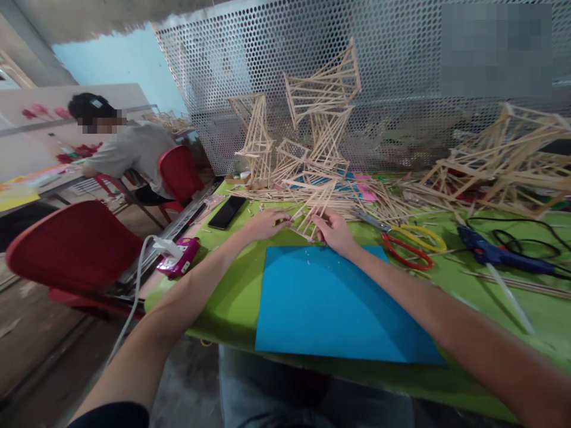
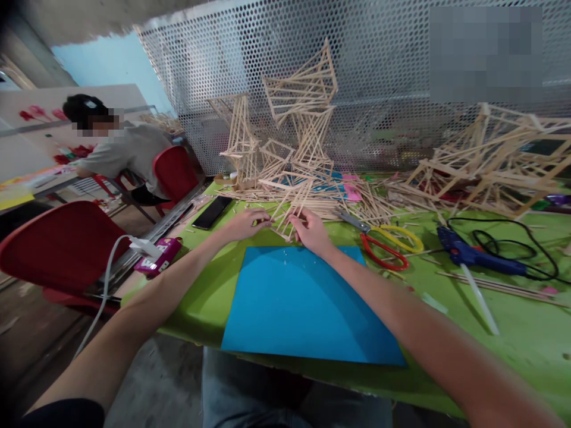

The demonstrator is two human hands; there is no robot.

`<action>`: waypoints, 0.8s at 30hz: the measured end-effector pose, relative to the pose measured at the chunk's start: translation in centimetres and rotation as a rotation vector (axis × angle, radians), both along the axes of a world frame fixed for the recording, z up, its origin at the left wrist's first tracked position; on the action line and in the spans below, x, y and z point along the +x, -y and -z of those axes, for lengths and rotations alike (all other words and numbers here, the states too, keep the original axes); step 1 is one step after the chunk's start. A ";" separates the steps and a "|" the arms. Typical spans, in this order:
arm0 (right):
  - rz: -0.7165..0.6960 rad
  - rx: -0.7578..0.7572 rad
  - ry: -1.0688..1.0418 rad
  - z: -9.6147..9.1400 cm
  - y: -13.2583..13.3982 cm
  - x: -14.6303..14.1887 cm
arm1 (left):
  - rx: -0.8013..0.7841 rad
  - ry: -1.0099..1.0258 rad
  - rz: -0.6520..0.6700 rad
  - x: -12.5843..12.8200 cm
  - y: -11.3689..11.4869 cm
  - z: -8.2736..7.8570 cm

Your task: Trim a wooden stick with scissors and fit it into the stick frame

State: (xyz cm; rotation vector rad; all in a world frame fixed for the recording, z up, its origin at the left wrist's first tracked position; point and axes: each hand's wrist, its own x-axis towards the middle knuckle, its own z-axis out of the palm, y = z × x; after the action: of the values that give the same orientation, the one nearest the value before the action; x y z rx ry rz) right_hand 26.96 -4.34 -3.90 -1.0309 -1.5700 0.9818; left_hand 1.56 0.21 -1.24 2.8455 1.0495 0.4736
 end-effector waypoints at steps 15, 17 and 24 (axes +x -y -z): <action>0.167 0.188 0.271 -0.8 -0.2 0.9 | -0.035 -0.004 0.027 -0.1 0.0 -0.4; 0.166 0.199 0.358 -1.2 0.0 1.3 | -0.036 -0.008 0.009 -0.1 0.1 -0.5; 0.146 0.198 0.502 -1.3 -1.1 2.4 | -0.046 -0.005 0.083 0.0 0.5 -0.8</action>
State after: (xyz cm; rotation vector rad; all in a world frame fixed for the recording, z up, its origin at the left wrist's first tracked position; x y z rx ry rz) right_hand 29.37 -3.23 -2.64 -1.2942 -1.9174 0.4718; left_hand 1.58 -0.33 -0.45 2.8377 0.9256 0.4303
